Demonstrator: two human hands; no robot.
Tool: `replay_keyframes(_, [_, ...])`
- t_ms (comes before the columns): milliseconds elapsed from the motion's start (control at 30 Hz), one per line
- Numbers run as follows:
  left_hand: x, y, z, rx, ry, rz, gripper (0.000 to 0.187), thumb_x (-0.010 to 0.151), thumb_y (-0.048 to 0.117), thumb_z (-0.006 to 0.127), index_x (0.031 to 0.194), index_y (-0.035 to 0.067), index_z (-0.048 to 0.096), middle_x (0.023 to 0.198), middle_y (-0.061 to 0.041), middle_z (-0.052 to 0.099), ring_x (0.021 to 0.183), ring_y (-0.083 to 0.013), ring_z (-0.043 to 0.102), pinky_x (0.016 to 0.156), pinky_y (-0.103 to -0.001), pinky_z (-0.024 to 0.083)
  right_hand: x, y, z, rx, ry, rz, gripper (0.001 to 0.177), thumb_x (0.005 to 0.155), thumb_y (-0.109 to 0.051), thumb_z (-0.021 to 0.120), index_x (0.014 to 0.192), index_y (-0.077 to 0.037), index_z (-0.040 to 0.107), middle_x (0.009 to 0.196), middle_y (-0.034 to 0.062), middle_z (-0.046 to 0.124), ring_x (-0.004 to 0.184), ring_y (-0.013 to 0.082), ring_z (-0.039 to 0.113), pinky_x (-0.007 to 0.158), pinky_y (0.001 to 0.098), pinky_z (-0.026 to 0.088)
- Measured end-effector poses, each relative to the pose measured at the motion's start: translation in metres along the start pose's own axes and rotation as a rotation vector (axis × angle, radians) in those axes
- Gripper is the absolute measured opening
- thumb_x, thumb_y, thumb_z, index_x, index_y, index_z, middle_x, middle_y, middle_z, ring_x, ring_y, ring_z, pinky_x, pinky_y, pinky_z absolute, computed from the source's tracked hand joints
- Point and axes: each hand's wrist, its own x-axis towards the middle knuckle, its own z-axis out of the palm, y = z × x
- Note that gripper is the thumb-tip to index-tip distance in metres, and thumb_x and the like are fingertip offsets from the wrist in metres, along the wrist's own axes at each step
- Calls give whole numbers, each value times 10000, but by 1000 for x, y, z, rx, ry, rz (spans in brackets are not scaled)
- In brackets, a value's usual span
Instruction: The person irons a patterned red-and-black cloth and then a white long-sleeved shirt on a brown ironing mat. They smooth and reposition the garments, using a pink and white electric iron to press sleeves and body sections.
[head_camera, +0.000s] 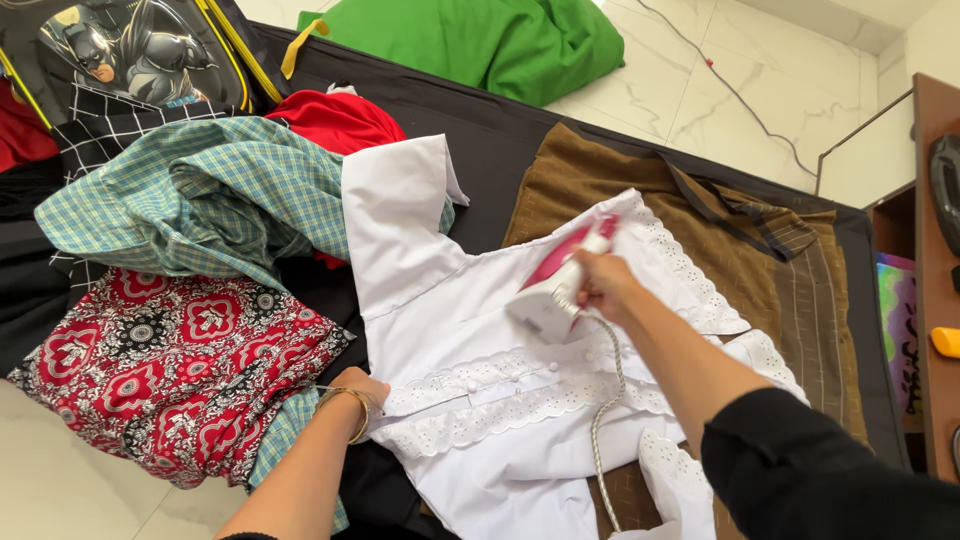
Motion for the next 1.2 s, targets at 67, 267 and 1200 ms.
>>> replay_keyframes(67, [1, -2, 1, -1, 22, 8, 454, 888, 342, 749, 1223, 35, 739, 1230, -209, 720, 1148, -361, 704, 956, -447, 569, -5, 16, 16, -15, -15, -39, 223, 938, -297, 689, 928, -85, 621, 663, 33, 575, 483, 138, 468, 422, 306, 393])
replay_keyframes(267, [12, -1, 6, 44, 24, -16, 435, 870, 348, 742, 1159, 23, 756, 1167, -212, 752, 1086, -358, 743, 926, -435, 580, 16, 5, 36, 84, 232, -94, 272, 953, -332, 704, 920, -75, 620, 694, 50, 554, 498, 157, 467, 413, 327, 381])
replay_keyframes(1200, [-13, -4, -2, -113, 19, 8, 446, 900, 325, 726, 1205, 0, 730, 1177, -221, 756, 1086, -362, 742, 899, -446, 578, 20, 20, -84, 176, 362, 41, 221, 942, -296, 726, 997, -132, 587, 721, 30, 517, 505, 136, 426, 454, 303, 436])
